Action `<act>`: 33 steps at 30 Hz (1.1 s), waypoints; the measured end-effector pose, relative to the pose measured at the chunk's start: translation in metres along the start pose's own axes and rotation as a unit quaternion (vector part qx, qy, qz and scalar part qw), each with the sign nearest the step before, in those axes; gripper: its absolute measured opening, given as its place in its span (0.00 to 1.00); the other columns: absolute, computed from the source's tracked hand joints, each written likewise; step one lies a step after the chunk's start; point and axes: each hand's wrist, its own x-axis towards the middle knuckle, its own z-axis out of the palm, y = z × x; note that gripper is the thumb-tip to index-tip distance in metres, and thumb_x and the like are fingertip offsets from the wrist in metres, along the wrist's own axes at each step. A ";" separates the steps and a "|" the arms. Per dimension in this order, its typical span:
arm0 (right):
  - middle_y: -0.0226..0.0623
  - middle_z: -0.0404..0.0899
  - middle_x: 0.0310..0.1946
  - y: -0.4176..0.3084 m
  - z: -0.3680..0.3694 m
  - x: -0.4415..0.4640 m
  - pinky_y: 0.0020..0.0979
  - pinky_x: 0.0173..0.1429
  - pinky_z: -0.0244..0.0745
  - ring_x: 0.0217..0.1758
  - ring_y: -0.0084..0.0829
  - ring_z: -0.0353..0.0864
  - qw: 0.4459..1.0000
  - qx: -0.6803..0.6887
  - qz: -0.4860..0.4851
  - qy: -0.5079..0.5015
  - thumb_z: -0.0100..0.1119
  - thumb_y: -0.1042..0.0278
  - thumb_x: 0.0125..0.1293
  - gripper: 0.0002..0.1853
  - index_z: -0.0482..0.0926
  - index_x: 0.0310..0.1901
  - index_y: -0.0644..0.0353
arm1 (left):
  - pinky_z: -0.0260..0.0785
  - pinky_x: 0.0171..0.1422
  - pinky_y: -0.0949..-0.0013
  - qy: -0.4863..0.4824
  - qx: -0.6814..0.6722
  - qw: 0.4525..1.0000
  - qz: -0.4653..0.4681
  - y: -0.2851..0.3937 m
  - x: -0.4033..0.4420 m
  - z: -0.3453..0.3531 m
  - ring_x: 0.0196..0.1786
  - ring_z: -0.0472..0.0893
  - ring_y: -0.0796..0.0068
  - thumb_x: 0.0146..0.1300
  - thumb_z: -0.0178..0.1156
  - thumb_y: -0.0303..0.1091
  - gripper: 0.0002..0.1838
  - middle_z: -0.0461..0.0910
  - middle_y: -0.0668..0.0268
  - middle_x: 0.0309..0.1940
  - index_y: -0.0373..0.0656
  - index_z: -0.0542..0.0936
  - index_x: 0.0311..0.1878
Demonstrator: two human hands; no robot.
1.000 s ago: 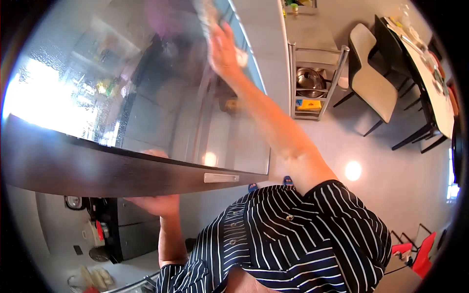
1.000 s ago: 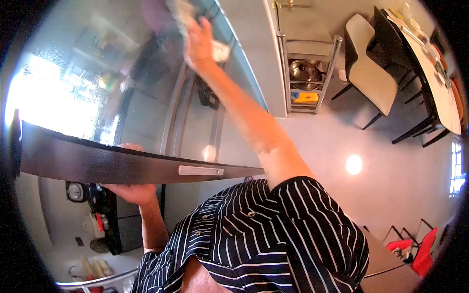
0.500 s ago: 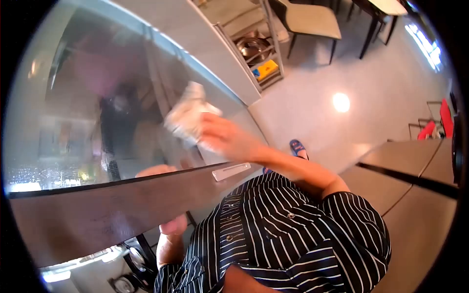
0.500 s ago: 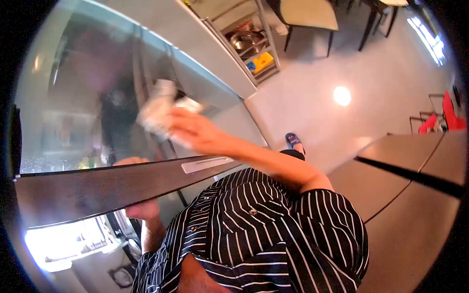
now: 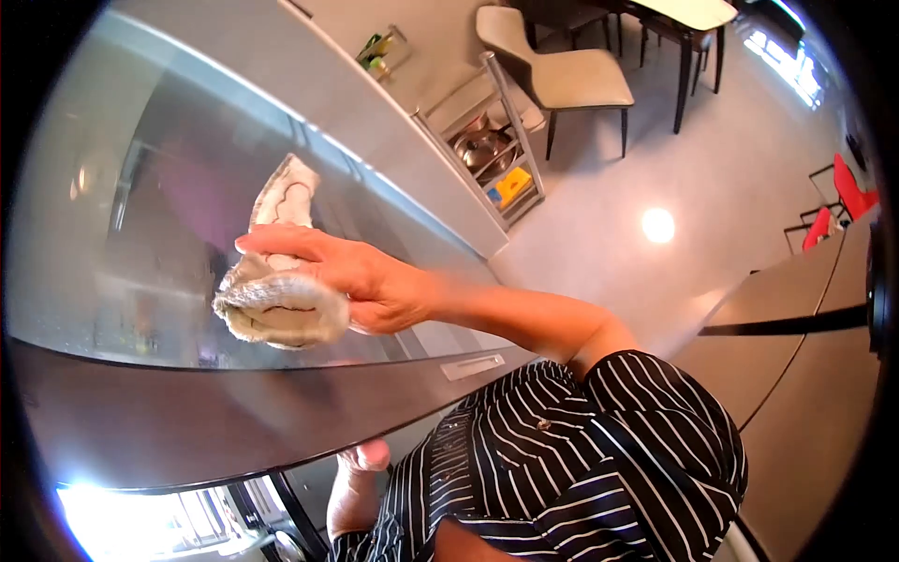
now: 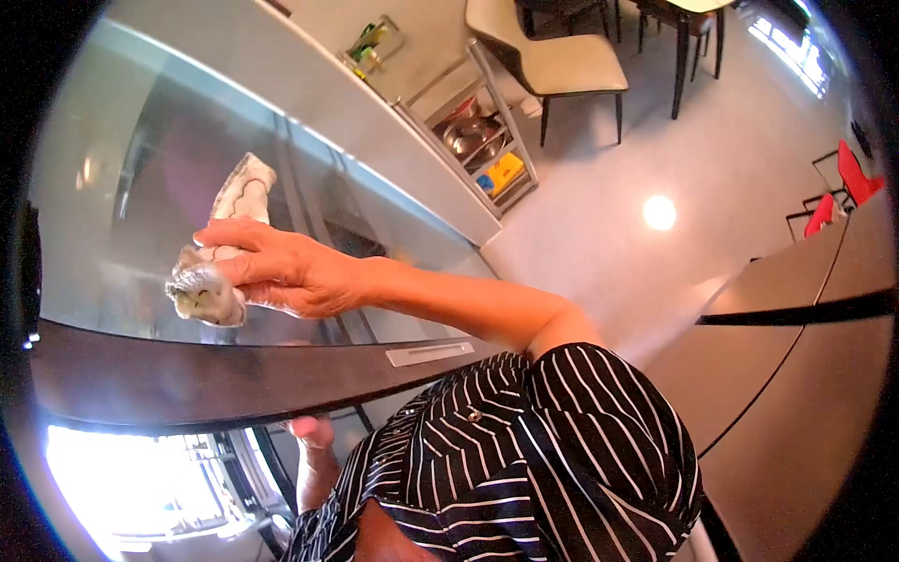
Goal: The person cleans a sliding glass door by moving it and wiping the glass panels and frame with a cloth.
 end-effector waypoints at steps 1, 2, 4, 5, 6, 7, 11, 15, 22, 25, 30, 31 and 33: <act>0.47 0.61 0.65 0.001 -0.001 0.000 0.40 0.69 0.56 0.69 0.45 0.59 1.000 -0.009 0.020 0.009 0.54 0.77 0.62 0.19 0.74 0.56 0.55 | 0.59 0.66 0.61 -0.011 0.006 1.000 0.013 -0.005 0.002 -0.003 0.62 0.66 0.65 0.53 0.54 0.73 0.52 0.65 0.58 0.62 0.38 0.58 0.68; 0.46 0.62 0.64 -0.005 -0.002 -0.003 0.39 0.67 0.58 0.68 0.45 0.62 0.999 -0.019 0.041 0.017 0.55 0.78 0.62 0.19 0.75 0.55 0.55 | 0.58 0.67 0.60 -0.021 0.009 0.999 0.030 -0.008 0.005 -0.005 0.62 0.66 0.64 0.53 0.54 0.73 0.52 0.64 0.58 0.62 0.38 0.58 0.68; 0.45 0.66 0.62 -0.015 -0.002 -0.019 0.37 0.65 0.61 0.64 0.45 0.67 0.991 -0.086 0.095 0.023 0.57 0.79 0.61 0.15 0.76 0.51 0.58 | 0.58 0.67 0.60 -0.059 0.001 0.996 0.069 -0.013 0.016 -0.006 0.63 0.65 0.64 0.53 0.55 0.73 0.52 0.64 0.58 0.63 0.39 0.57 0.68; 0.44 0.69 0.59 -0.022 -0.002 -0.035 0.36 0.64 0.62 0.62 0.44 0.70 0.981 -0.143 0.126 0.025 0.57 0.79 0.61 0.12 0.77 0.47 0.60 | 0.57 0.68 0.60 -0.092 -0.023 0.991 0.091 -0.010 0.025 -0.005 0.64 0.65 0.64 0.54 0.55 0.72 0.52 0.64 0.58 0.63 0.39 0.57 0.69; 0.44 0.72 0.54 -0.030 -0.002 -0.048 0.35 0.63 0.63 0.59 0.42 0.71 0.976 -0.179 0.123 0.034 0.57 0.79 0.61 0.09 0.78 0.44 0.62 | 0.57 0.68 0.60 -0.150 -0.092 0.979 0.100 -0.001 0.035 -0.002 0.63 0.65 0.64 0.52 0.59 0.68 0.51 0.64 0.58 0.63 0.40 0.57 0.69; 0.44 0.75 0.49 -0.039 -0.001 -0.062 0.33 0.61 0.65 0.57 0.39 0.73 0.968 -0.214 0.120 0.046 0.56 0.78 0.61 0.06 0.78 0.40 0.64 | 0.57 0.67 0.60 -0.209 -0.160 0.960 0.099 0.011 0.046 0.002 0.63 0.65 0.63 0.51 0.64 0.64 0.50 0.64 0.58 0.63 0.41 0.57 0.69; 0.34 0.78 0.36 -0.084 -0.067 -0.116 0.29 0.44 0.71 0.39 0.26 0.75 0.905 -0.031 0.325 0.271 0.56 0.75 0.61 0.04 0.79 0.36 0.64 | 0.64 0.58 0.63 -0.180 -0.174 0.963 0.102 0.054 0.101 0.083 0.53 0.72 0.60 0.46 0.73 0.55 0.46 0.71 0.55 0.54 0.35 0.65 0.61; 0.43 0.76 0.42 -0.150 -0.088 -0.148 0.35 0.44 0.74 0.39 0.30 0.74 0.915 0.004 0.067 0.398 0.57 0.67 0.60 0.18 0.72 0.50 0.66 | 0.72 0.47 0.64 -0.173 -0.194 0.941 0.215 0.052 0.120 0.105 0.43 0.78 0.62 0.55 0.66 0.56 0.36 0.76 0.53 0.43 0.29 0.73 0.49; 0.46 0.71 0.46 -0.173 -0.042 -0.139 0.39 0.55 0.73 0.51 0.39 0.73 0.912 -0.358 0.136 0.144 0.65 0.68 0.54 0.20 0.73 0.49 0.64 | 0.61 0.67 0.50 -0.398 -0.617 0.675 -0.070 0.032 0.097 0.160 0.65 0.65 0.52 0.54 0.57 0.69 0.52 0.64 0.52 0.63 0.36 0.57 0.70; 0.49 0.71 0.54 -0.156 -0.019 -0.120 0.38 0.59 0.71 0.56 0.43 0.73 0.828 -0.533 0.171 -0.034 0.70 0.75 0.48 0.23 0.79 0.50 0.63 | 0.61 0.67 0.43 -0.407 -0.681 0.571 -0.212 0.056 0.086 0.162 0.66 0.66 0.51 0.55 0.50 0.73 0.52 0.61 0.53 0.66 0.45 0.51 0.72; 0.52 0.64 0.62 -0.197 -0.034 -0.107 0.43 0.64 0.65 0.63 0.45 0.67 0.838 -0.519 0.120 -0.116 0.70 0.67 0.51 0.30 0.72 0.56 0.68 | 0.70 0.60 0.44 -0.300 -0.760 0.492 -0.301 0.042 0.070 0.155 0.60 0.73 0.52 0.61 0.55 0.60 0.36 0.68 0.59 0.60 0.51 0.60 0.66; 0.52 0.63 0.63 -0.201 -0.042 -0.112 0.42 0.64 0.64 0.64 0.45 0.66 0.864 -0.498 0.068 0.020 0.69 0.64 0.54 0.32 0.69 0.59 0.69 | 0.72 0.59 0.46 -0.260 -0.742 0.531 -0.315 0.036 0.069 0.150 0.58 0.74 0.54 0.59 0.58 0.58 0.37 0.68 0.61 0.60 0.53 0.60 0.67; 0.51 0.60 0.65 -0.198 -0.051 -0.110 0.43 0.66 0.61 0.67 0.44 0.63 0.844 -0.495 0.048 0.201 0.63 0.56 0.58 0.40 0.57 0.66 0.67 | 0.73 0.57 0.49 -0.152 -0.739 0.605 -0.256 0.027 0.071 0.143 0.61 0.72 0.58 0.59 0.61 0.54 0.37 0.67 0.61 0.60 0.53 0.60 0.68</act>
